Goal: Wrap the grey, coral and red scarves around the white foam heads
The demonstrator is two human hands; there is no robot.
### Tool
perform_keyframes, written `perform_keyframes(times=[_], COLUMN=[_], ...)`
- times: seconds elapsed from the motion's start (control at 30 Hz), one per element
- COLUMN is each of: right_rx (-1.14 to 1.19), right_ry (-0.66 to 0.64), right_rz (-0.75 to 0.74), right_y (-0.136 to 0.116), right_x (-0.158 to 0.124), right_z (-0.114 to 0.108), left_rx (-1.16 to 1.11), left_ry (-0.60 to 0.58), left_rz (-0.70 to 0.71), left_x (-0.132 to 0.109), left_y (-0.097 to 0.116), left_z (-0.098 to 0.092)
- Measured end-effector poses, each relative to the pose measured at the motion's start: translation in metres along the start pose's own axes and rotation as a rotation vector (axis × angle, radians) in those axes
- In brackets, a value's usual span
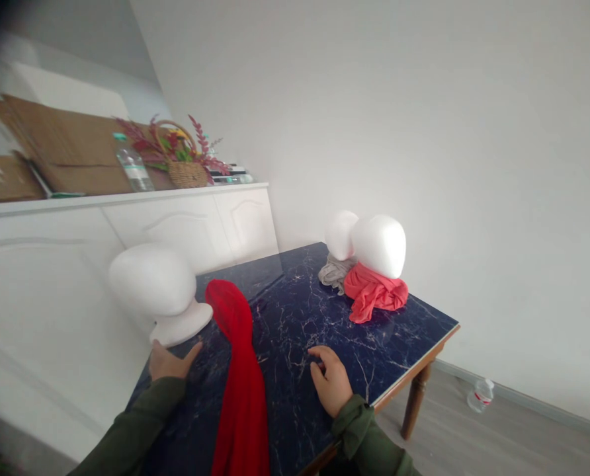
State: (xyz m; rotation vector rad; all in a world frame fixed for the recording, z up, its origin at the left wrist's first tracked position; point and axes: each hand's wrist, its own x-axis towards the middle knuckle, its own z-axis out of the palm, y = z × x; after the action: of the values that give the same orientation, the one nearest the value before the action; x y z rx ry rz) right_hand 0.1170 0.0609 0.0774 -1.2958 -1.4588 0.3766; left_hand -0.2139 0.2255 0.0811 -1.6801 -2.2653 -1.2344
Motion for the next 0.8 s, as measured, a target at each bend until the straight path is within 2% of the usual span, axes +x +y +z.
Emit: perform_keyframes(times=[0.13, 0.2, 0.27, 0.37, 0.43, 0.6, 0.7, 0.8], right_rx=[0.028, -0.006, -0.05, -0.13, -0.182, -0.292, -0.31, -0.317], right_ry=[0.227, 0.363, 0.44, 0.371, 0.291, 0.086, 0.109, 0.121], right_rz=[-0.002, 0.025, 0.087, 0.217, 0.269, 0.208, 0.227, 0.227], right_y=[0.016, 0.032, 0.05, 0.075, 0.084, 0.084, 0.081, 0.082], right_x=[0.0, 0.005, 0.013, 0.026, 0.031, 0.033, 0.032, 0.032], right_z=[-0.025, -0.048, -0.075, -0.105, -0.114, -0.109, -0.108, -0.11], left_rx=[-0.035, -0.047, -0.049, -0.055, -0.065, -0.085, -0.078, -0.057], left_ry=[-0.11, -0.174, -0.244, -0.332, -0.373, -0.51, -0.601, -0.674], left_rz=[0.16, 0.249, 0.326, 0.453, 0.555, 0.809, 0.889, 0.888], left_x=[-0.042, -0.062, -0.08, -0.102, -0.113, -0.134, -0.143, -0.146], left_y=[0.003, 0.005, 0.008, 0.015, 0.023, 0.053, 0.068, 0.072], left_z=[-0.008, -0.012, -0.016, -0.022, -0.025, -0.032, -0.033, -0.033])
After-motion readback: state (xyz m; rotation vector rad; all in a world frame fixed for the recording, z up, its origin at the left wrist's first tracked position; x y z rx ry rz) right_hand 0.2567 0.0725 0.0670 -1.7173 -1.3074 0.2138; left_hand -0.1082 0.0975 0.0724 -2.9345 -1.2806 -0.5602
